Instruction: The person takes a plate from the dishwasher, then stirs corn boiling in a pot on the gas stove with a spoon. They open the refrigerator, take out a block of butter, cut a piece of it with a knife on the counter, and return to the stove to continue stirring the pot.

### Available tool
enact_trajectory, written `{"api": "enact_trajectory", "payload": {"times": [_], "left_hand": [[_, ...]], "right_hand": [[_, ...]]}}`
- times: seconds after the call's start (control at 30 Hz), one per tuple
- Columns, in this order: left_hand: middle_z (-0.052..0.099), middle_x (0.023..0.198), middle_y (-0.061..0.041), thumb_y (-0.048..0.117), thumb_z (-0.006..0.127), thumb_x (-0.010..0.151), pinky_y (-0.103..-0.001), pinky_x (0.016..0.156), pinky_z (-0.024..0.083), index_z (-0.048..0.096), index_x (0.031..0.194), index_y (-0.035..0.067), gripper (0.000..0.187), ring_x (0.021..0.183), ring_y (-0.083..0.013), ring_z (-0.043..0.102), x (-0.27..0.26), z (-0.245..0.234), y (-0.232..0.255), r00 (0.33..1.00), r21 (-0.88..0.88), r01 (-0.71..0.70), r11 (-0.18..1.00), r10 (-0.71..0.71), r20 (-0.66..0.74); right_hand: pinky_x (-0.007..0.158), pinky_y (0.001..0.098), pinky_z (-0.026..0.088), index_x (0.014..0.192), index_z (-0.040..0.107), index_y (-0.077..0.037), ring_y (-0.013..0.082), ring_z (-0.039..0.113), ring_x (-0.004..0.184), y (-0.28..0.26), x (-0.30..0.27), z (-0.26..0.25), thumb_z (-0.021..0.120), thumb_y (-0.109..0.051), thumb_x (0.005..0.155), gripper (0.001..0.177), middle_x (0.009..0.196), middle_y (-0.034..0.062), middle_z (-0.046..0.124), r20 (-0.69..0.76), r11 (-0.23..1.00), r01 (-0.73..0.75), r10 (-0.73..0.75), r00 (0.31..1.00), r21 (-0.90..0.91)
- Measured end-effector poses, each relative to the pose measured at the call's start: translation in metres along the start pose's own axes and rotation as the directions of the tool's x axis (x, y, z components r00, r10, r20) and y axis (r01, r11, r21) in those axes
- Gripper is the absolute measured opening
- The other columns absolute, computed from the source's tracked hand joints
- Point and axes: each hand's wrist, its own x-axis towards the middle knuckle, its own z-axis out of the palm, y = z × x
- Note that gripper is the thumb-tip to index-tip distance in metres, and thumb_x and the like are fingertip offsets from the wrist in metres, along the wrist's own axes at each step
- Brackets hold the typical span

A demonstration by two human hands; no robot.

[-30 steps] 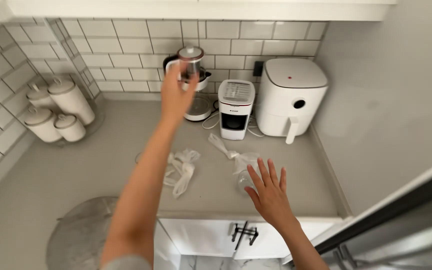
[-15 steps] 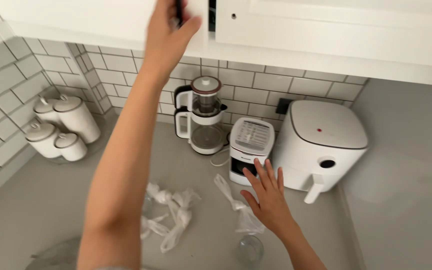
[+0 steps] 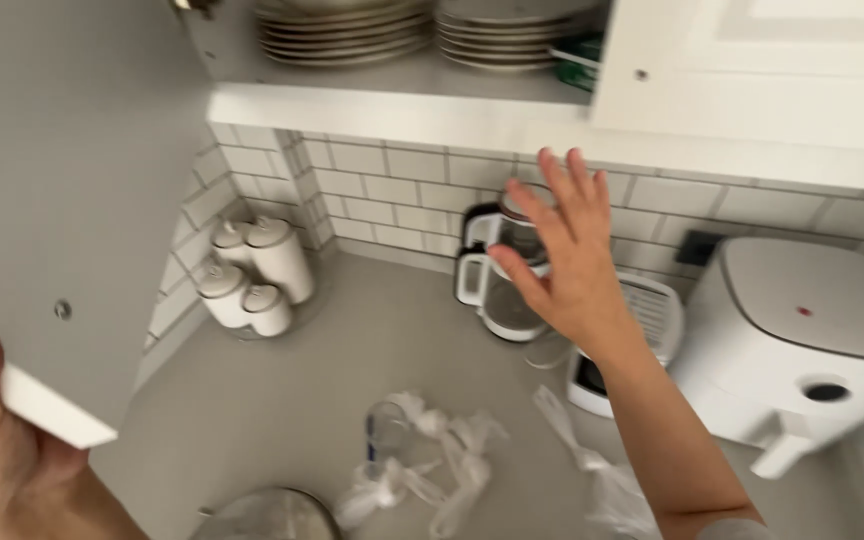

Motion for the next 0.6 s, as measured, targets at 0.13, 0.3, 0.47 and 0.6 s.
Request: {"api": "enact_trajectory", "payload": {"times": [0.13,0.3,0.47,0.6], "left_hand": [[0.065,0.097,-0.013,0.040,0.078,0.103,-0.035,0.069,0.058,0.054,0.115,-0.005,0.053,0.077,-0.0182,0.066,0.007,-0.016,-0.021,0.983,0.020,-0.184,0.983,0.183,0.031],[0.061,0.104,0.001,0.008,0.079,0.069,-0.024,0.072,0.058,0.051,0.126,0.008,0.063,0.086,-0.0105,0.066,-0.030,0.151,0.059,0.995,0.077,-0.095,0.992,0.093,0.031],[0.047,0.104,-0.003,0.017,0.091,0.081,-0.030,0.081,0.047,0.047,0.129,0.001,0.067,0.092,-0.0160,0.046,-0.026,0.248,-0.009,0.874,0.178,-0.413,0.893,0.334,0.352],[0.054,0.101,-0.005,0.017,0.082,0.090,-0.037,0.095,0.044,0.049,0.134,0.005,0.056,0.103,-0.0236,0.047,0.007,0.339,-0.087,0.709,0.076,-0.606,0.792,0.495,0.502]], "right_hand": [[0.130,0.0651,0.017,0.153,0.049,-0.012,0.0420,0.023,0.161,-0.023,0.008,0.023,0.079,-0.026,0.098,0.065,0.170,0.0133,0.031,-0.060,1.000,0.017,-0.016,0.998,0.012],[0.128,0.0651,0.015,0.150,0.049,-0.009,0.0428,0.023,0.159,-0.035,-0.024,0.009,0.079,-0.028,0.093,0.068,0.167,0.0179,0.032,-0.039,0.999,-0.043,0.042,0.998,-0.027],[0.130,0.0637,0.015,0.149,0.050,-0.009,0.0409,0.024,0.160,-0.022,-0.074,-0.041,0.075,-0.027,0.095,0.062,0.168,0.0167,0.033,-0.095,0.978,-0.162,0.151,0.984,-0.128],[0.129,0.0638,0.014,0.151,0.050,-0.008,0.0391,0.021,0.161,-0.012,-0.116,-0.079,0.071,-0.027,0.098,0.060,0.169,0.0157,0.031,-0.078,0.932,-0.264,0.253,0.964,-0.247]]}}
